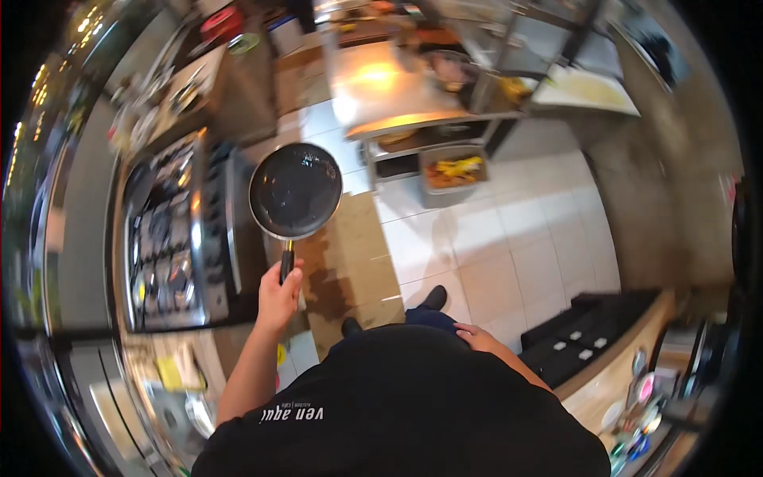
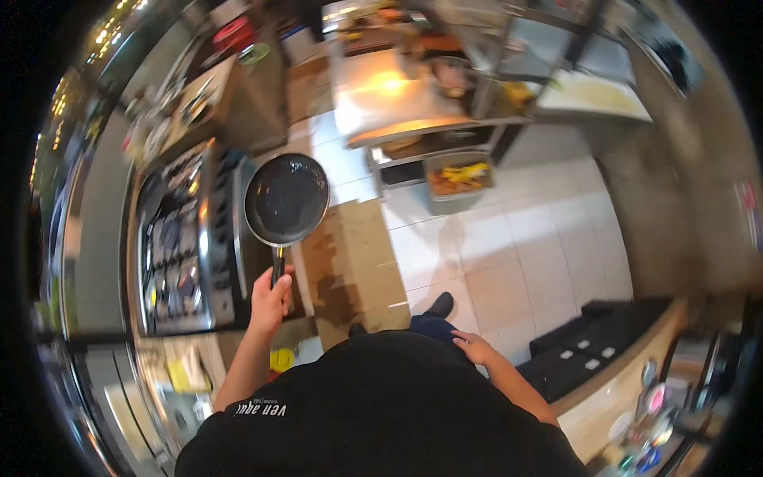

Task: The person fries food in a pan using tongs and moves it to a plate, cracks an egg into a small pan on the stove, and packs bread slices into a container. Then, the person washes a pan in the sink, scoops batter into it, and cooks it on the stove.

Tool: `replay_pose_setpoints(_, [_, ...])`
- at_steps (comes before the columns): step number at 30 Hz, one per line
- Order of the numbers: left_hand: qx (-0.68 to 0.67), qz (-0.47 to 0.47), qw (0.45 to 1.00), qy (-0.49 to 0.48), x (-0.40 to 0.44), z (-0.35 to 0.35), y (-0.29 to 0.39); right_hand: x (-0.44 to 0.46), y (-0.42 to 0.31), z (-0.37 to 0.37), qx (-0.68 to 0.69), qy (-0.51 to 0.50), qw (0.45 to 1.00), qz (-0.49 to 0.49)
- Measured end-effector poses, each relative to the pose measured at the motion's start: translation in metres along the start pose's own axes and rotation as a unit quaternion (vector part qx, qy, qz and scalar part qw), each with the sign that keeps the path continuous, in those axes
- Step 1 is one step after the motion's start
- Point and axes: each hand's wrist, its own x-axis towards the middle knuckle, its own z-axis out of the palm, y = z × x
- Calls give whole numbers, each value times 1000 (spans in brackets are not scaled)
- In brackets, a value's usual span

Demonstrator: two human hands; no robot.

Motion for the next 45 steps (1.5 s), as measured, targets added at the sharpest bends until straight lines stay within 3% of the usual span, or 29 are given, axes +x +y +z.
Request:
replay_pose_setpoints(2, [42, -10, 997, -58, 32, 59, -6, -5, 14, -28, 91, -32, 995, 36])
replay_pose_setpoints(4, [44, -22, 993, -104, 40, 133, 19, -15, 27, -60, 124, -8, 992, 34])
replay_pose_setpoints(7, [43, -24, 980, -190, 80, 214, 6, -19, 33, -103, 144, -4, 989, -4])
replay_pose_setpoints(10, [26, -54, 968, -242, 100, 303, 18, -18, -24, -161, 139, 29, 989, -52])
replay_pose_setpoints(12, [107, -3, 956, -273, 116, 359, 22, 0, -63, -188, 242, 71, 958, -138])
replay_pose_setpoints(14, [201, 63, 936, -283, 138, 413, 17, 8, -112, -227, 387, 51, 912, -127])
replay_pose_setpoints(16, [217, 56, 926, -302, 138, 478, 53, 18, -151, -266, 536, 47, 837, -97])
replay_pose_setpoints(17, [146, 23, 935, -323, 144, 509, 51, 27, -157, -283, 541, 53, 834, -94])
replay_pose_setpoints(18, [72, -9, 937, -343, 154, 535, 51, 37, -162, -301, 599, 60, 792, -99])
replay_pose_setpoints(19, [107, 4, 922, -372, 168, 559, 55, 47, -162, -324, 651, 69, 749, -106])
replay_pose_setpoints(22, [233, 143, 879, -390, 199, 632, 63, 74, -151, -388, 652, 170, 731, -106])
replay_pose_setpoints(24, [222, 134, 856, -447, 224, 679, 71, 90, -133, -431, 642, 204, 734, -91])
replay_pose_setpoints(25, [216, 188, 835, -470, 238, 700, 76, 97, -123, -451, 636, 221, 732, -101])
replay_pose_setpoints(26, [211, 188, 833, -476, 249, 722, 87, 97, -119, -476, 630, 237, 732, -111])
replay_pose_setpoints(28, [174, 120, 776, -594, 267, 760, 115, 87, -112, -525, 627, 246, 732, -105])
replay_pose_setpoints(29, [273, 97, 727, -622, 281, 779, 150, 83, -111, -549, 624, 276, 722, -110])
replay_pose_setpoints(31, [293, 152, 713, -619, 318, 820, 175, 77, -88, -590, 619, 307, 717, -94])
replay_pose_setpoints(32, [313, 205, 691, -619, 338, 840, 187, 76, -98, -610, 648, 341, 674, -99])
replay_pose_setpoints(36, [308, 216, 755, -537, 407, 913, 236, 63, -53, -696, 715, 282, 632, -99])
replay_pose_setpoints(38, [315, 244, 781, -480, 445, 947, 235, 67, -19, -740, 704, 279, 644, -111])
replay_pose_setpoints(41, [320, 349, 791, -388, 501, 976, 223, 85, 24, -811, 648, 313, 692, -47])
replay_pose_setpoints(43, [337, 316, 818, -342, 510, 986, 227, 97, 38, -859, 618, 324, 716, -19])
replay_pose_setpoints(45, [357, 278, 839, -303, 510, 989, 239, 114, 58, -903, 604, 297, 738, -49])
